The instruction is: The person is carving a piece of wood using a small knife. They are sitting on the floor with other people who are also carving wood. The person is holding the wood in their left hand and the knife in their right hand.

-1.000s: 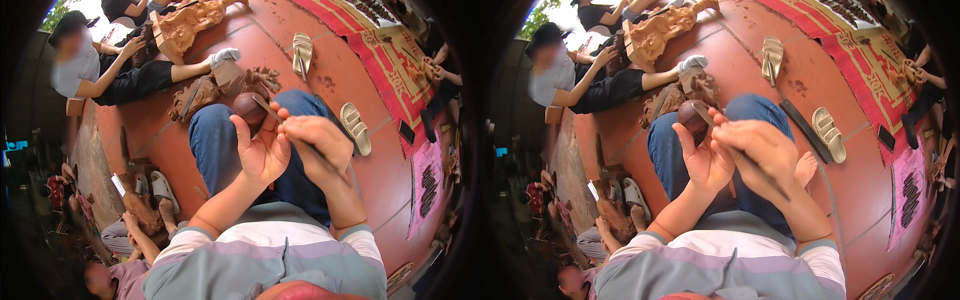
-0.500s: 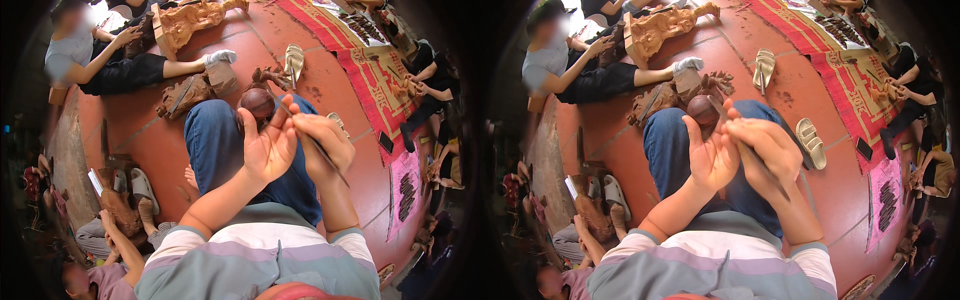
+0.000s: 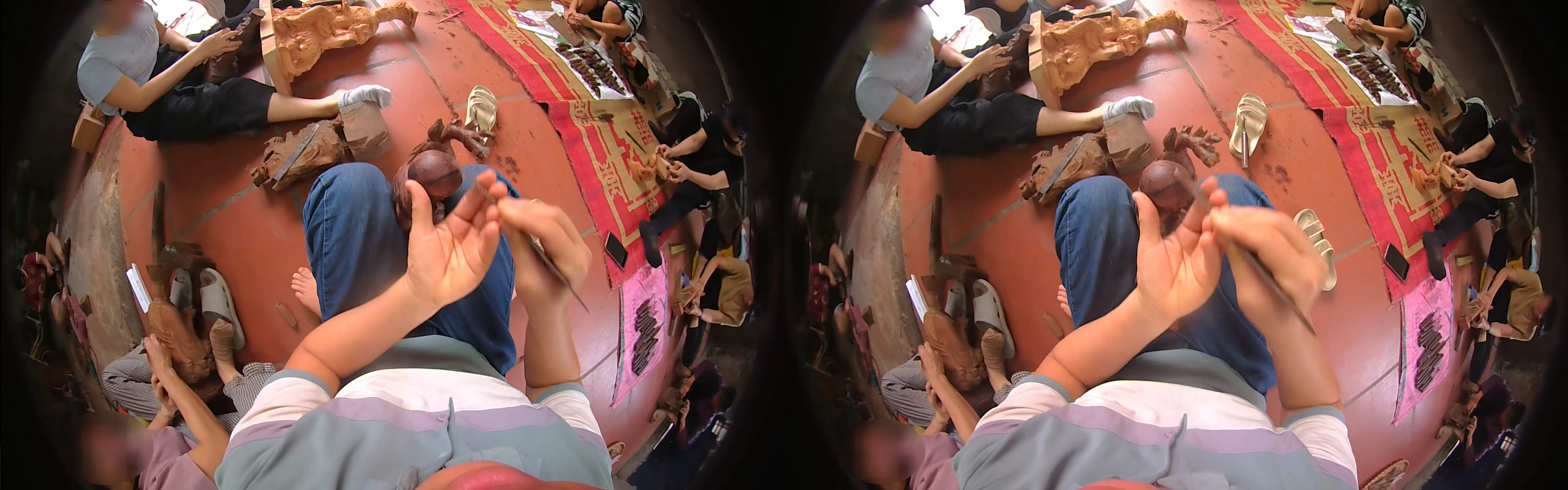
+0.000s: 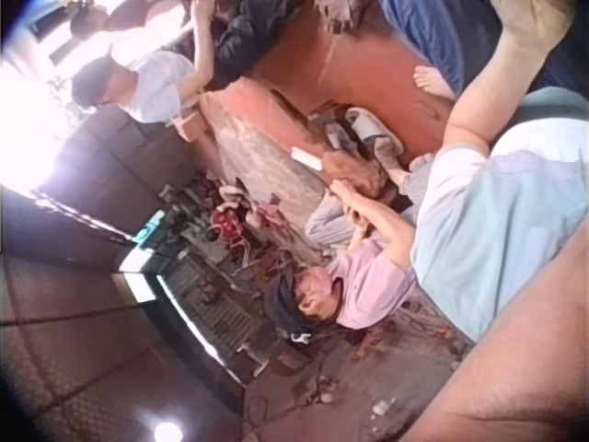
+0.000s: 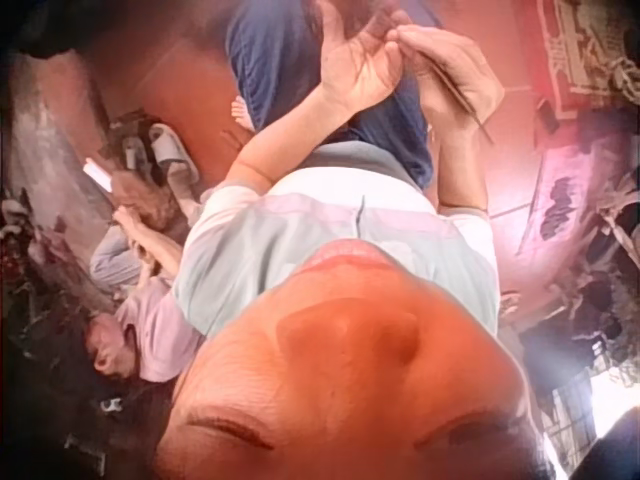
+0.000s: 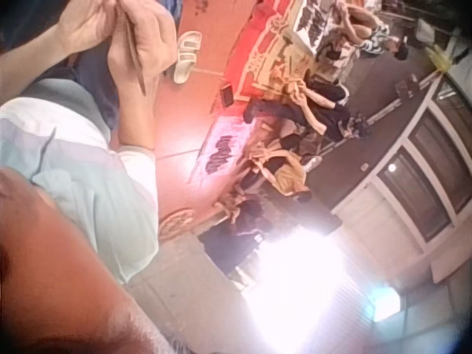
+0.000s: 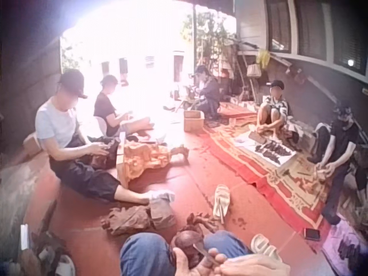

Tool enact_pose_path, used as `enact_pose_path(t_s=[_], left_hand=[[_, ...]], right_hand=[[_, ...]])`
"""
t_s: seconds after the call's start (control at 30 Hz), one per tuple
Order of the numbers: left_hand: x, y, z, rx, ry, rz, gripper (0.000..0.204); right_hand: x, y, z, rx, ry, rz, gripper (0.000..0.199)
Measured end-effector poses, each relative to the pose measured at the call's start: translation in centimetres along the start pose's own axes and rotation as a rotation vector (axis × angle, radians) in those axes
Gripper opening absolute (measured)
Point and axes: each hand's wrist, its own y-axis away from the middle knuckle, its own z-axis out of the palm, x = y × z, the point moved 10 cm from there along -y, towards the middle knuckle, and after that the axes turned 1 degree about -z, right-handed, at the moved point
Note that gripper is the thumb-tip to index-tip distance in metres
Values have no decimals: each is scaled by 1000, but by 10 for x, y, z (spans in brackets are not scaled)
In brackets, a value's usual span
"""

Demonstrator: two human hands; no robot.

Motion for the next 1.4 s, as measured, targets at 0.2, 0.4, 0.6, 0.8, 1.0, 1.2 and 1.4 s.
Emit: enact_pose_path(t_s=[0.2,0.4,0.6,0.8,1.0,1.2,1.4], left_hand=[[-10,0,19,-262,-22,-117,74],[14,-1,-5,-67,-24,-17,69],[21,-4,-10,197,-17,161,78],[10,-7,-8,206,-143,130,72],[2,-12,8,-146,-248,-54,72],[26,-3,-21,182,-248,165,74],[21,-8,-16,195,-205,214,74]], right_hand=[[-5,7,7,-106,-161,4,18],[-11,2,11,-76,6,-113,20],[19,-1,9,-29,-48,24,22],[12,4,-7,-3,-170,-9,17],[14,11,-1,-114,-350,-6,24],[21,12,-2,-16,-167,-52,20],[36,6,-5,18,-215,29,21]])
